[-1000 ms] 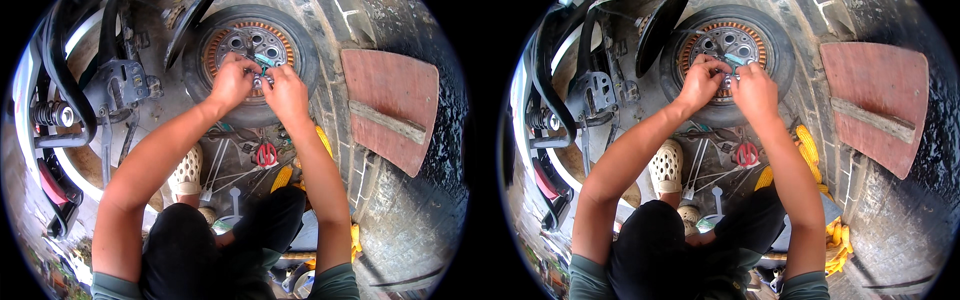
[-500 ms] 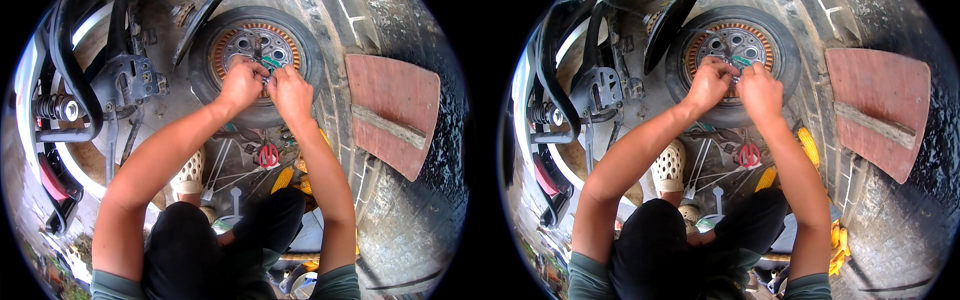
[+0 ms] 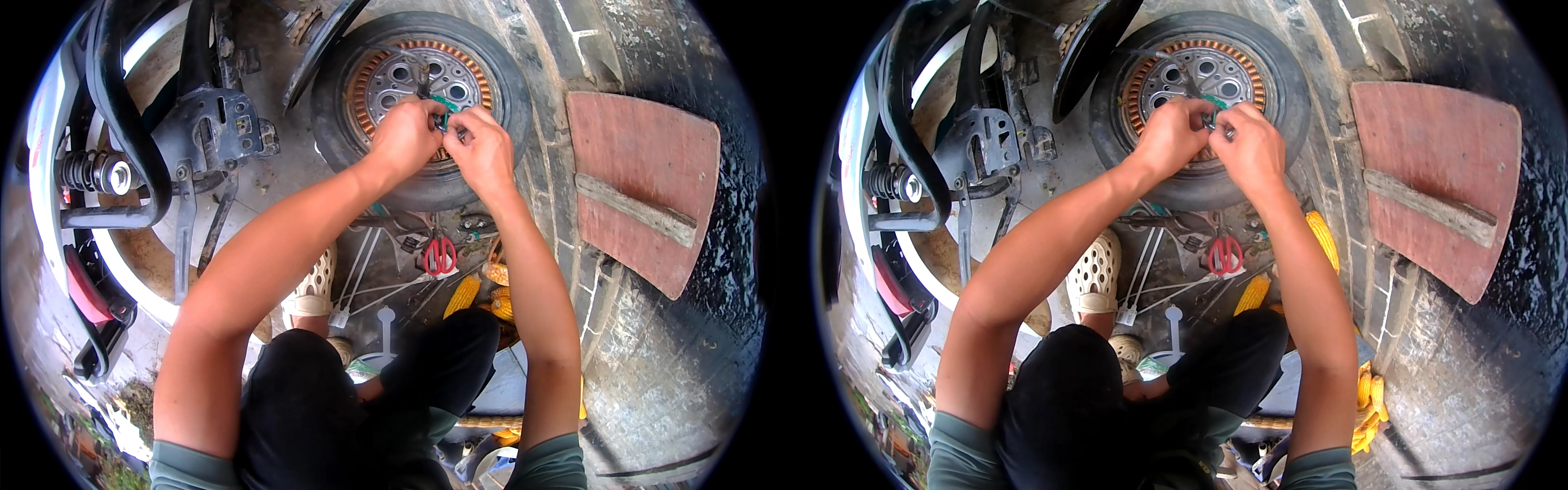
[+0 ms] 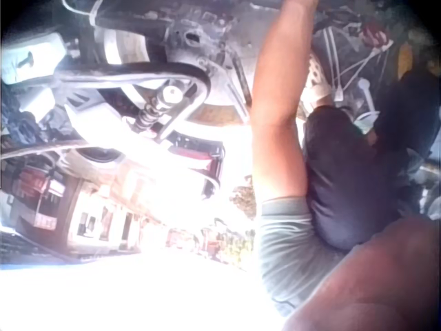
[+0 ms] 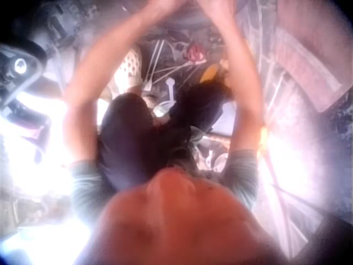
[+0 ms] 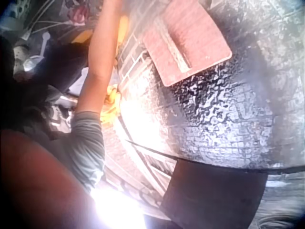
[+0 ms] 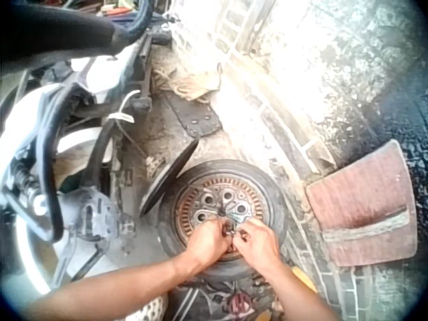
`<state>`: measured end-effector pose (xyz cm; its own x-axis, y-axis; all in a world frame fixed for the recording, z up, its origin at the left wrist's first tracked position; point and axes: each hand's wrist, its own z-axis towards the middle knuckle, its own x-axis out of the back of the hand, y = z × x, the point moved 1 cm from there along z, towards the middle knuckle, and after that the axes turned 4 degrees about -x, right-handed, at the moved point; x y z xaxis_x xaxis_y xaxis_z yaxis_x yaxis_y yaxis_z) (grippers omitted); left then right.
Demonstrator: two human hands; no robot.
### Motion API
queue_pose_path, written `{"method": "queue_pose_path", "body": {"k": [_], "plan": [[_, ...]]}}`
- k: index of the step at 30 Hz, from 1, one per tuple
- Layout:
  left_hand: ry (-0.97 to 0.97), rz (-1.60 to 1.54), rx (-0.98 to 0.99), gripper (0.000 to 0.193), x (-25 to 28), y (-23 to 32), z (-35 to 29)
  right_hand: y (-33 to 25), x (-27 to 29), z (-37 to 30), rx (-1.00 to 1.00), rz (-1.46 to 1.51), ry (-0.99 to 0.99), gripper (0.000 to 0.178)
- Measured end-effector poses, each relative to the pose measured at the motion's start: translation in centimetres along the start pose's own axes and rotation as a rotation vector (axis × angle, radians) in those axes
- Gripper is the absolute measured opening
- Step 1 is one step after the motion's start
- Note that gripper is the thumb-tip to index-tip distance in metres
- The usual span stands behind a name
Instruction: The person is sitting on the ground and repairing a motorcycle tire. They use a small green tool to manipulate the inner components of the tire, specifically the stator or rotor area.
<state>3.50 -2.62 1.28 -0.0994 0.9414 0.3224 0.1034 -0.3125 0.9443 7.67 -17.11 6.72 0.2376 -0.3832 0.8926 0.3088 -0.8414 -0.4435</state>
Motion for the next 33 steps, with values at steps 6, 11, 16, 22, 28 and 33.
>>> {"method": "queue_pose_path", "body": {"k": [6, 11, 16, 22, 28, 33], "plan": [[-0.085, -0.551, 0.304, 0.025, 0.5, -1.0, 1.2, 0.0, -0.4, 0.0, -0.011, -0.045, 0.058, 0.009], [-0.043, -0.434, 0.229, 0.027, 0.5, -2.1, 2.1, 0.2, 0.0, 0.0, 0.041, -0.046, 0.026, 0.010], [-0.057, -0.298, 0.297, 0.030, 0.8, -1.0, 2.3, -0.1, 0.1, -0.8, 0.048, -0.046, 0.069, 0.012], [-0.039, -0.399, 0.402, 0.029, 0.6, -1.6, 2.5, -1.3, 0.0, -1.1, 0.138, -0.200, 0.132, 0.013], [-0.062, -0.446, 0.461, 0.030, 1.2, -0.9, 2.4, -1.4, -0.1, -1.3, 0.170, -0.202, 0.153, 0.010], [-0.107, -0.475, 0.461, 0.029, 1.3, -1.5, 2.4, -1.1, -0.3, -1.2, 0.193, -0.224, 0.142, 0.012]]}}
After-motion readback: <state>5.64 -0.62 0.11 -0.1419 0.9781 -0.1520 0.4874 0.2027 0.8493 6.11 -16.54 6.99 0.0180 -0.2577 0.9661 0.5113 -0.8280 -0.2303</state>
